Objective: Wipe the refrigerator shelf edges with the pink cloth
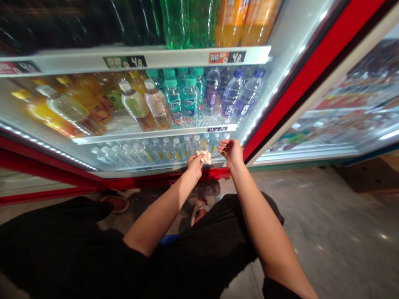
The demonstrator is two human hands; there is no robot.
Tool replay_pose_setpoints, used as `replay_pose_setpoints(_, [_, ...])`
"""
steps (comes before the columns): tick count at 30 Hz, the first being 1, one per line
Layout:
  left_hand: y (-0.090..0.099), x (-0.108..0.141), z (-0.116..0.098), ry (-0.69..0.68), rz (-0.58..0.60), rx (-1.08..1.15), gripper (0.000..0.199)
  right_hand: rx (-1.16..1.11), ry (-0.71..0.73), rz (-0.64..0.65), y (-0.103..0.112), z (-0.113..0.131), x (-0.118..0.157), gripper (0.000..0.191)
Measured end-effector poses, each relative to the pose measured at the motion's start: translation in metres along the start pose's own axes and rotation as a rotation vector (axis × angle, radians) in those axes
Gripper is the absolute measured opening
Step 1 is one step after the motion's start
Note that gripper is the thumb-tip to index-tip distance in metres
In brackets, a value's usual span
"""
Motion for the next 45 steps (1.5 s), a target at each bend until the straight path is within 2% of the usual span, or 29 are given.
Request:
replay_pose_setpoints(6, [0.01,-0.012,-0.014,-0.119,0.054,-0.01,0.039,0.106,-0.033,0.083,-0.017,-0.015,0.007,0.028])
replay_pose_setpoints(12, [0.02,-0.016,-0.011,-0.136,0.057,-0.01,0.043,0.219,-0.039,0.19,-0.033,-0.021,0.015,0.033])
replay_pose_setpoints(21, [0.035,-0.023,-0.028,-0.213,0.049,-0.008,0.041,0.285,-0.024,0.263,-0.038,-0.024,0.02,0.033])
replay_pose_setpoints(29, [0.061,-0.021,-0.026,-0.194,-0.018,-0.015,0.035,0.334,-0.041,0.364,-0.054,-0.032,0.023,0.022])
replay_pose_setpoints(35, [0.065,-0.025,-0.035,-0.211,-0.002,-0.028,0.033,0.37,-0.073,0.442,-0.06,-0.042,0.026,0.025])
replay_pose_setpoints(39, [0.076,-0.026,-0.037,-0.188,-0.029,-0.036,0.038,0.373,-0.091,0.48,-0.065,-0.047,0.03,0.025])
replay_pose_setpoints(45, [0.091,-0.029,-0.055,-0.169,-0.069,-0.049,0.044,0.375,-0.105,0.51,-0.069,-0.051,0.039,0.024])
Point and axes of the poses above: each hand's wrist, its own x-axis away from the middle knuckle, its own y-axis out of the back of the hand, z = x × y, the point moved 6 cm from there along -x, towards the middle knuckle, and after that the axes turned 2 degrees about -x, right-handed, at the moved point
